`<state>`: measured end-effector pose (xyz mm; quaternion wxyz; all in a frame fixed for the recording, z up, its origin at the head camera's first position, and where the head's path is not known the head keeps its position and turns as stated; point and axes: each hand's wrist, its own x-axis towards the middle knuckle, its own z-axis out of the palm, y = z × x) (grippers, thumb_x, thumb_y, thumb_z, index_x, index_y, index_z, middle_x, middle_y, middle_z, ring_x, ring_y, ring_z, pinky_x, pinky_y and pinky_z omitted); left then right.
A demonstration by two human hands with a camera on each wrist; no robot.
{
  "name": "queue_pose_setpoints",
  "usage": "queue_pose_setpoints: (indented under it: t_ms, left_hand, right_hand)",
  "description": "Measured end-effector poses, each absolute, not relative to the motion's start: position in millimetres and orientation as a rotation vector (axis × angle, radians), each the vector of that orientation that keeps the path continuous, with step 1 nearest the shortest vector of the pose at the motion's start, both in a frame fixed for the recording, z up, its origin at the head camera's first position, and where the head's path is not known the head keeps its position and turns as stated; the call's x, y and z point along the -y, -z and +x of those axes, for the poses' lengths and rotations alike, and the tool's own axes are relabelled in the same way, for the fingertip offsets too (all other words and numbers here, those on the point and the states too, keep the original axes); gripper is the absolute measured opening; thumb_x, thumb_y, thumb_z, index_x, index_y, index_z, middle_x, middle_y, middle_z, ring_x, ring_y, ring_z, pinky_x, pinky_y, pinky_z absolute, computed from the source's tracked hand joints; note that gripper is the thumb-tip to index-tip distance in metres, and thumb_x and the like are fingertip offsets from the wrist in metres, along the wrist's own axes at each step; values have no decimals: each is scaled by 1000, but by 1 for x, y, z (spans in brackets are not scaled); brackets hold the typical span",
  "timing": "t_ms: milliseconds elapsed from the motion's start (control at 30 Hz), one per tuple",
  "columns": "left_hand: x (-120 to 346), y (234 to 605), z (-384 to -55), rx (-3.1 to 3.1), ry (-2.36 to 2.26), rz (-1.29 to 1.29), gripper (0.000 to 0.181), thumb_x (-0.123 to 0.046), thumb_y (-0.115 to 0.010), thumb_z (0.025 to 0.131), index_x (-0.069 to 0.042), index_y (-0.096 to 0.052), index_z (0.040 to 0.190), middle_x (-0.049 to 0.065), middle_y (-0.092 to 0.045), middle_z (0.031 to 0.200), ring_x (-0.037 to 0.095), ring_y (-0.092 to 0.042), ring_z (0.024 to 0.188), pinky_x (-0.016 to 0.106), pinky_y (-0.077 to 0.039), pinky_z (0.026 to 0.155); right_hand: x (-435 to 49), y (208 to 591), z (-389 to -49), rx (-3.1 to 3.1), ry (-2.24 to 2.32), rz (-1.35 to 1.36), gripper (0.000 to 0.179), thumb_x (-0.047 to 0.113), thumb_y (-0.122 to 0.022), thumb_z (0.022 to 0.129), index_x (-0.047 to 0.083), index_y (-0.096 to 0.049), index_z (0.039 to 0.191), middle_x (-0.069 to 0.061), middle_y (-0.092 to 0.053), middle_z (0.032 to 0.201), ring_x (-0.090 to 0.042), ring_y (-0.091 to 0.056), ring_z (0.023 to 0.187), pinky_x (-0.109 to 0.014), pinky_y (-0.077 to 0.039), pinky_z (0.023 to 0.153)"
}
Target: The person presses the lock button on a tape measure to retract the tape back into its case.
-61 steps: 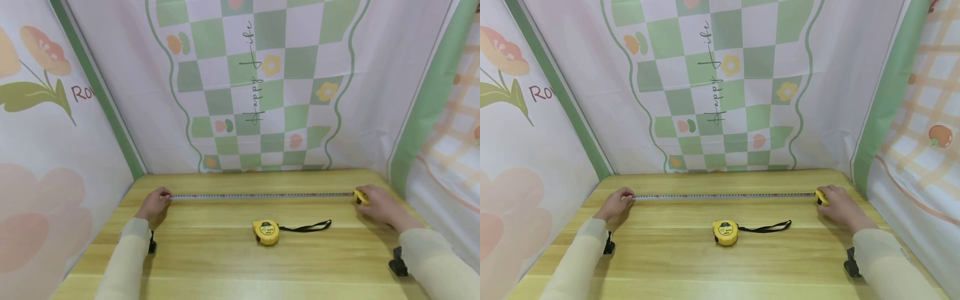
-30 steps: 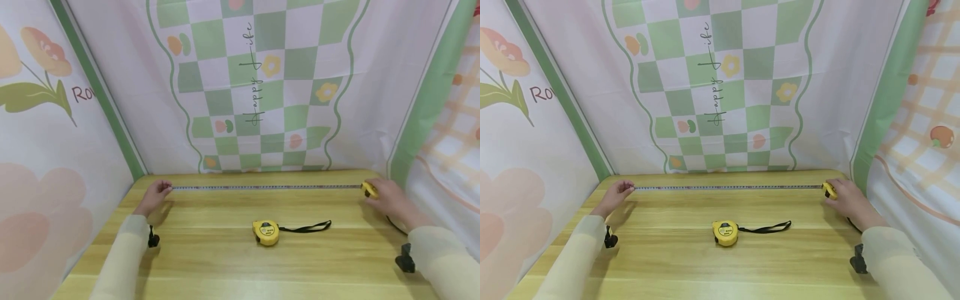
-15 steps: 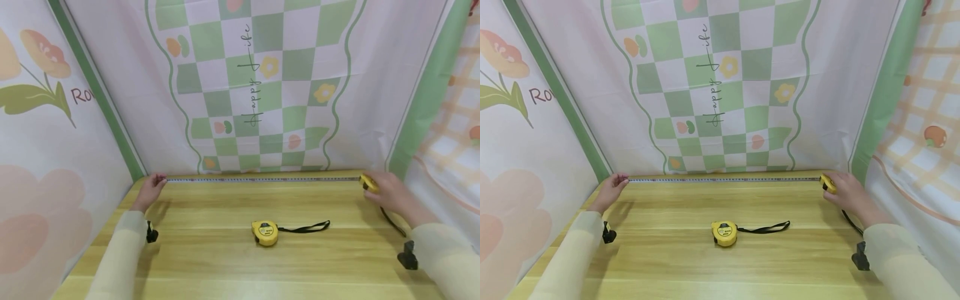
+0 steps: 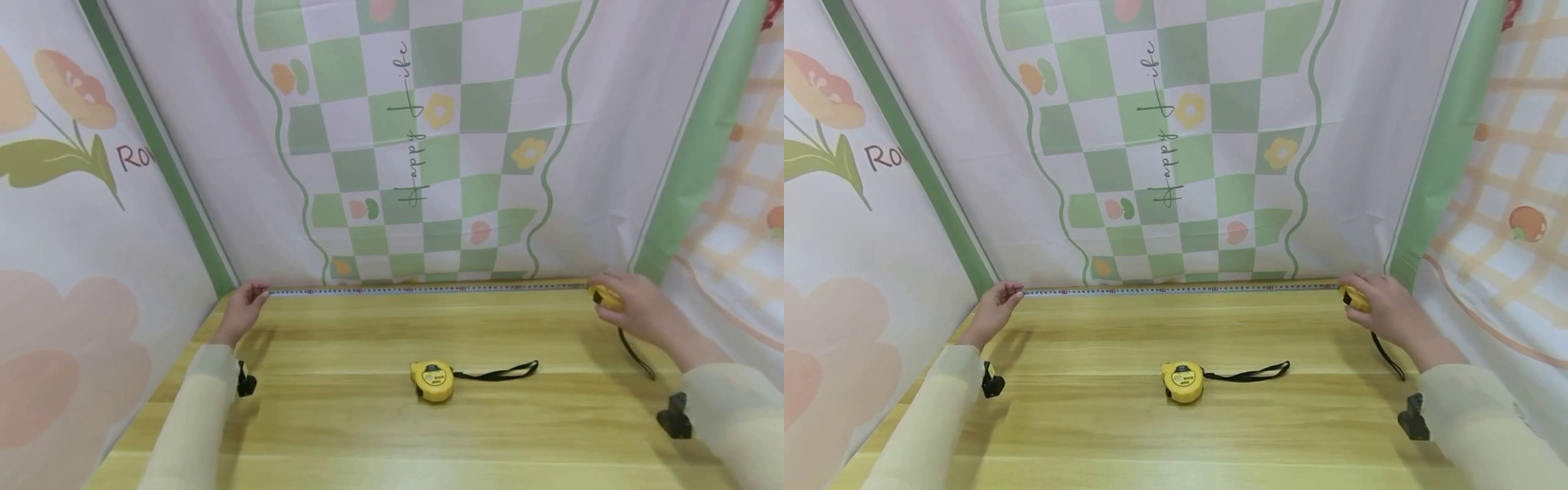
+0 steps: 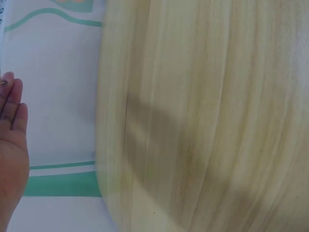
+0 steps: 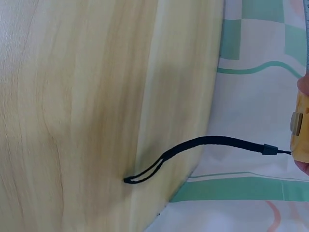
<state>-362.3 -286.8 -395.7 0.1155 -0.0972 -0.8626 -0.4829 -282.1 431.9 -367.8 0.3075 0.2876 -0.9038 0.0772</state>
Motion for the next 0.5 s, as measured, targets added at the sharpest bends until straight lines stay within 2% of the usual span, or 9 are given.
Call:
queue_pose_setpoints:
  t_ms: [267, 433, 500]
  left_hand:
    - [286, 398, -361, 2531, 1383, -284, 28, -8, -49, 102, 9, -50, 125, 26, -54, 119, 38, -50, 115, 50, -41, 101]
    - [284, 397, -361, 2531, 1379, -280, 28, -8, -49, 102, 9, -50, 124, 26, -54, 119, 37, -50, 114, 49, -41, 101]
    - [283, 397, -361, 2529, 1379, -282, 28, -8, -49, 102, 9, -50, 124, 26, -54, 119, 38, -50, 114, 49, -42, 101]
  right_hand:
    - [-433, 366, -278, 2337, -202, 776, 43, -4, -82, 58, 10, -67, 95, -37, -57, 111, -58, -54, 87, -68, -43, 72]
    - [-433, 365, -278, 2313, -187, 786, 40, -3, -83, 59, 10, -68, 93, -33, -59, 107, -56, -54, 84, -67, -43, 70]
    - [-434, 365, -278, 2296, -186, 804, 22, 15, -82, 76, 10, -69, 93, -32, -59, 106, -55, -55, 83, -66, -43, 69]
